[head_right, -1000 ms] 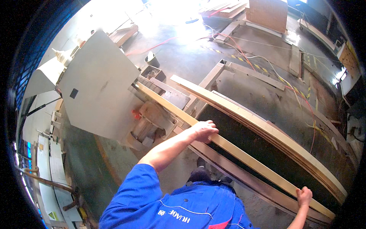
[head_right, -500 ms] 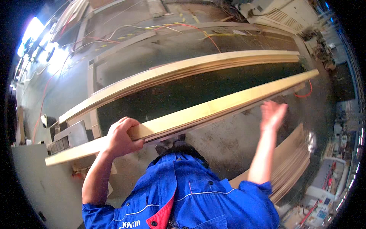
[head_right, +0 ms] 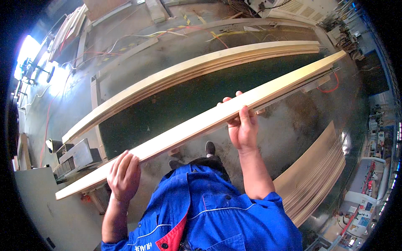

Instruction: The person adjusts a woodworking machine using a hex key, then feeds wooden planks through the machine one at a time. They walk to a nearby table to stack processed planks and return to the machine to continue feeding more planks.

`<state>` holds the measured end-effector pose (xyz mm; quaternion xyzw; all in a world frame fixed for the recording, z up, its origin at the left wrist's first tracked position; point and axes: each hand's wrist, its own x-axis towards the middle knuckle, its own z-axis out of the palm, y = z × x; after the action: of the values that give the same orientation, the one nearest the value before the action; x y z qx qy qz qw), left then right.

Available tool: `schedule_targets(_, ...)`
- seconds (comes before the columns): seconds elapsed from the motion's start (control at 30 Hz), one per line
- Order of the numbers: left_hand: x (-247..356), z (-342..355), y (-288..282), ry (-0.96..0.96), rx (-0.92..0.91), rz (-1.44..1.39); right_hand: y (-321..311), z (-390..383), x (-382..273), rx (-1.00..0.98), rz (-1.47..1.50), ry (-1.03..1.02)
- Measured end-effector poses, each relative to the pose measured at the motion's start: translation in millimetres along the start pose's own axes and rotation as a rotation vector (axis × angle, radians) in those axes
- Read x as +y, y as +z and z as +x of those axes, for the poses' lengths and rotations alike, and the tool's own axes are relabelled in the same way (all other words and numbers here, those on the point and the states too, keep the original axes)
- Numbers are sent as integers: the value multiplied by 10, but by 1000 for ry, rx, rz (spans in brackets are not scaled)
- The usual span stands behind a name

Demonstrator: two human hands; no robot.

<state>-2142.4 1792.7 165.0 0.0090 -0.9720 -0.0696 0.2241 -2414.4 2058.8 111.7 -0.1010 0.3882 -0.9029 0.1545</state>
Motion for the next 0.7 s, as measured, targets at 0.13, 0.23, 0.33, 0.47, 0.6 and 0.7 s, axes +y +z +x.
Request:
schedule_targets(0.13,103,-310,134,-72,143,181,-108,45,-125,-31,-2,-13)
schedule_targets(0.23,164,-383,184,-101,196,252,-204,70,-187,-76,-2,6)
schedule_targets(0.33,155,-510,140,-135,220,300,-319,104,-132,1,17,-59)
schedule_targets(0.47,191,-625,11,-185,200,388,-465,167,-346,14,-63,-62)
schedule_targets(0.6,187,-716,-91,-217,239,466,-717,227,-462,63,6,-53)
schedule_targets(0.7,232,-726,-194,-256,228,462,-710,246,-461,90,-29,-38)
